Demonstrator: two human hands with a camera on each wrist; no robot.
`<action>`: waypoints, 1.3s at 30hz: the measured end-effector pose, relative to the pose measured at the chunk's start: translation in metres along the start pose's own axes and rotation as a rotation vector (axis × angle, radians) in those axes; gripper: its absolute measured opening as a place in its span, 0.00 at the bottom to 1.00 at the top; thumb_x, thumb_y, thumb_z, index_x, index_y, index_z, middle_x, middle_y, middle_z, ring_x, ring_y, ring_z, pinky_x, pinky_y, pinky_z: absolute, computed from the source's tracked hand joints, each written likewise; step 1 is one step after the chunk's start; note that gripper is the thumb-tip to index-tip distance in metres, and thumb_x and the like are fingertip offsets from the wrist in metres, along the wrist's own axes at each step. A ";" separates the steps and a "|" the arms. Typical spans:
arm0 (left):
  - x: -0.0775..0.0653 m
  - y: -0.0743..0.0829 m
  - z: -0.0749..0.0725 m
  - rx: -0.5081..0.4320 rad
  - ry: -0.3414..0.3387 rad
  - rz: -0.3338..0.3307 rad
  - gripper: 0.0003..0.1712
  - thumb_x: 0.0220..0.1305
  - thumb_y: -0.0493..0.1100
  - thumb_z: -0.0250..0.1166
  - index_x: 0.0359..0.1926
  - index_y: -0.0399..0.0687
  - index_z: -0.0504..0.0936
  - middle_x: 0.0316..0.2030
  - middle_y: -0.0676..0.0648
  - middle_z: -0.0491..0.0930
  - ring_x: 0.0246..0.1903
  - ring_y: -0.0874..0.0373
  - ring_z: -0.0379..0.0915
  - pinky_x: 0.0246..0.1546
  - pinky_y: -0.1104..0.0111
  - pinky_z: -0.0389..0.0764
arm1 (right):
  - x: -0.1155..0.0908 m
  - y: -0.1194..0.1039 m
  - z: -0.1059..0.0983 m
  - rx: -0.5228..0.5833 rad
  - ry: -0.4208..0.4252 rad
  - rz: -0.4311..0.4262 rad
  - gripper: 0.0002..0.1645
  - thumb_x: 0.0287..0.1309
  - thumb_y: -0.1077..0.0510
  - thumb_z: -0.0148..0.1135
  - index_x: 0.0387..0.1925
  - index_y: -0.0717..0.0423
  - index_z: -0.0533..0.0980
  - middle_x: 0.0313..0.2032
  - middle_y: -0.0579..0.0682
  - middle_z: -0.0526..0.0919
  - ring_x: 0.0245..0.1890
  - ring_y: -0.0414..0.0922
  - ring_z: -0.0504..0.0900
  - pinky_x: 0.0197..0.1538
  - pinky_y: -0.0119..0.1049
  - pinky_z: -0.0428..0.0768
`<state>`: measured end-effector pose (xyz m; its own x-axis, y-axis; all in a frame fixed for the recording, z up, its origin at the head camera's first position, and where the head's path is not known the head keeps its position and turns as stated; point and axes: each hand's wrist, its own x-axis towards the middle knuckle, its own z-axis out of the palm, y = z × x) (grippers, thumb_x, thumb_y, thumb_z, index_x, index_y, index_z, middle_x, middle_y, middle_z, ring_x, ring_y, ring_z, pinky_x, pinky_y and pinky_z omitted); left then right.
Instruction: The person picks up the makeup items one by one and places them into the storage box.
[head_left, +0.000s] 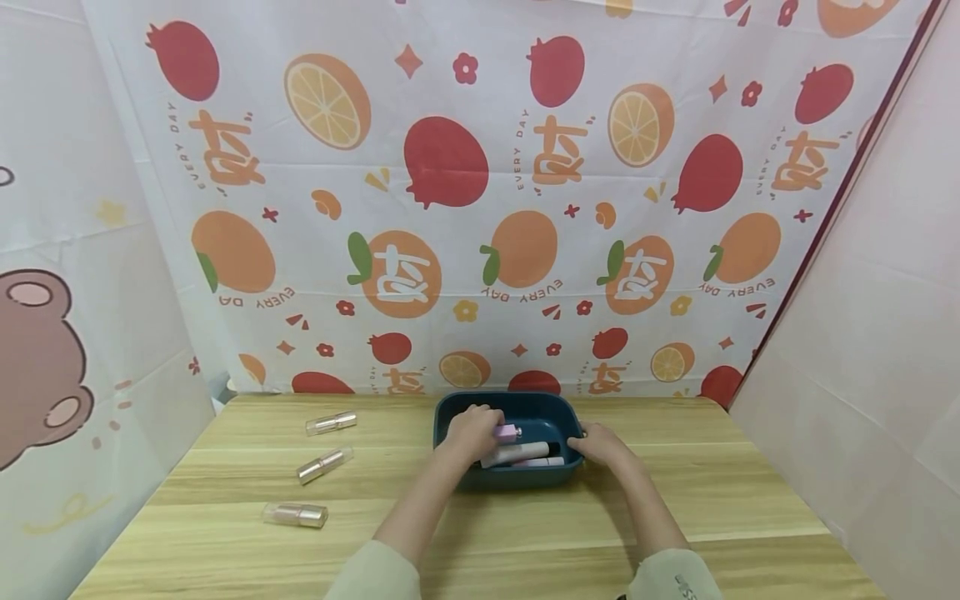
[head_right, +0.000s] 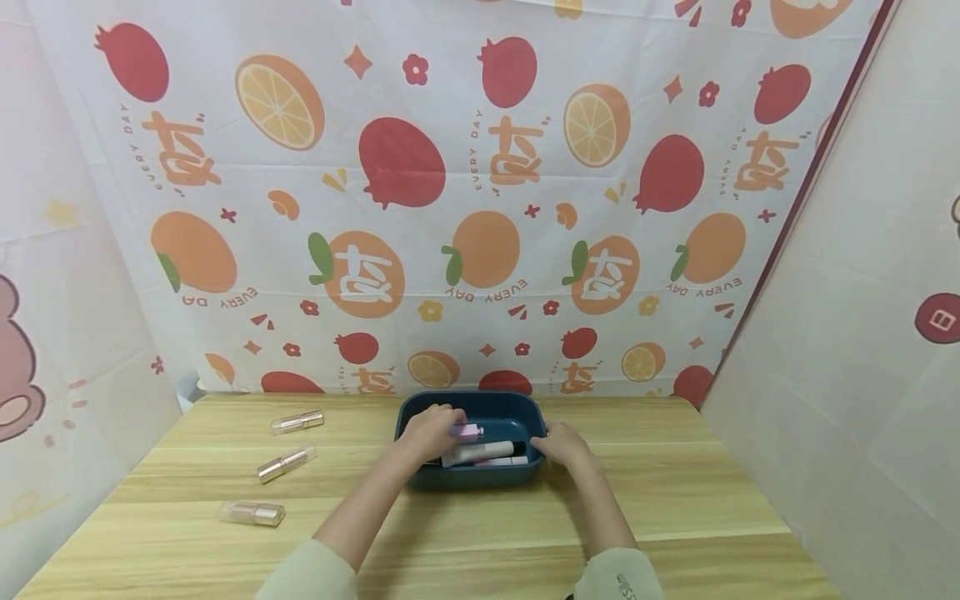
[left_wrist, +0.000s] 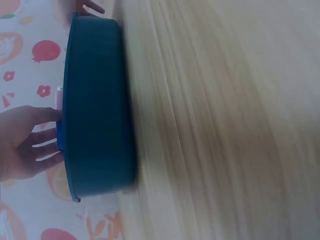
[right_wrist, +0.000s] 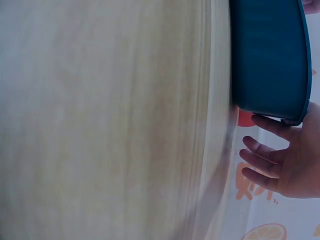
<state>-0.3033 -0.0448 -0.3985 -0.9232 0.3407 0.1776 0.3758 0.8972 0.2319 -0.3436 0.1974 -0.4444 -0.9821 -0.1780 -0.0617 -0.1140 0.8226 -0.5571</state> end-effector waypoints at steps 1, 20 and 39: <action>0.001 0.002 0.001 0.002 -0.002 -0.003 0.08 0.55 0.39 0.66 0.38 0.47 0.81 0.31 0.49 0.75 0.32 0.56 0.67 0.34 0.64 0.75 | 0.000 0.000 0.000 0.002 0.001 -0.003 0.29 0.59 0.54 0.55 0.58 0.69 0.67 0.51 0.64 0.74 0.51 0.56 0.71 0.54 0.54 0.67; 0.010 0.016 0.013 0.054 0.037 -0.004 0.08 0.54 0.38 0.66 0.37 0.46 0.81 0.29 0.49 0.75 0.30 0.55 0.67 0.32 0.64 0.74 | -0.002 0.000 -0.001 0.013 -0.001 0.000 0.28 0.60 0.55 0.55 0.57 0.70 0.68 0.51 0.65 0.74 0.52 0.57 0.71 0.54 0.55 0.66; 0.021 0.021 0.019 0.058 0.040 -0.009 0.08 0.55 0.38 0.65 0.38 0.46 0.82 0.29 0.48 0.74 0.31 0.55 0.66 0.35 0.64 0.74 | -0.003 -0.002 -0.001 0.015 -0.006 0.005 0.28 0.60 0.55 0.54 0.57 0.69 0.68 0.51 0.65 0.74 0.53 0.58 0.71 0.55 0.56 0.65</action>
<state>-0.3159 -0.0138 -0.4078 -0.9222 0.3223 0.2138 0.3612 0.9154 0.1778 -0.3411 0.1968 -0.4420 -0.9817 -0.1773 -0.0689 -0.1072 0.8152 -0.5692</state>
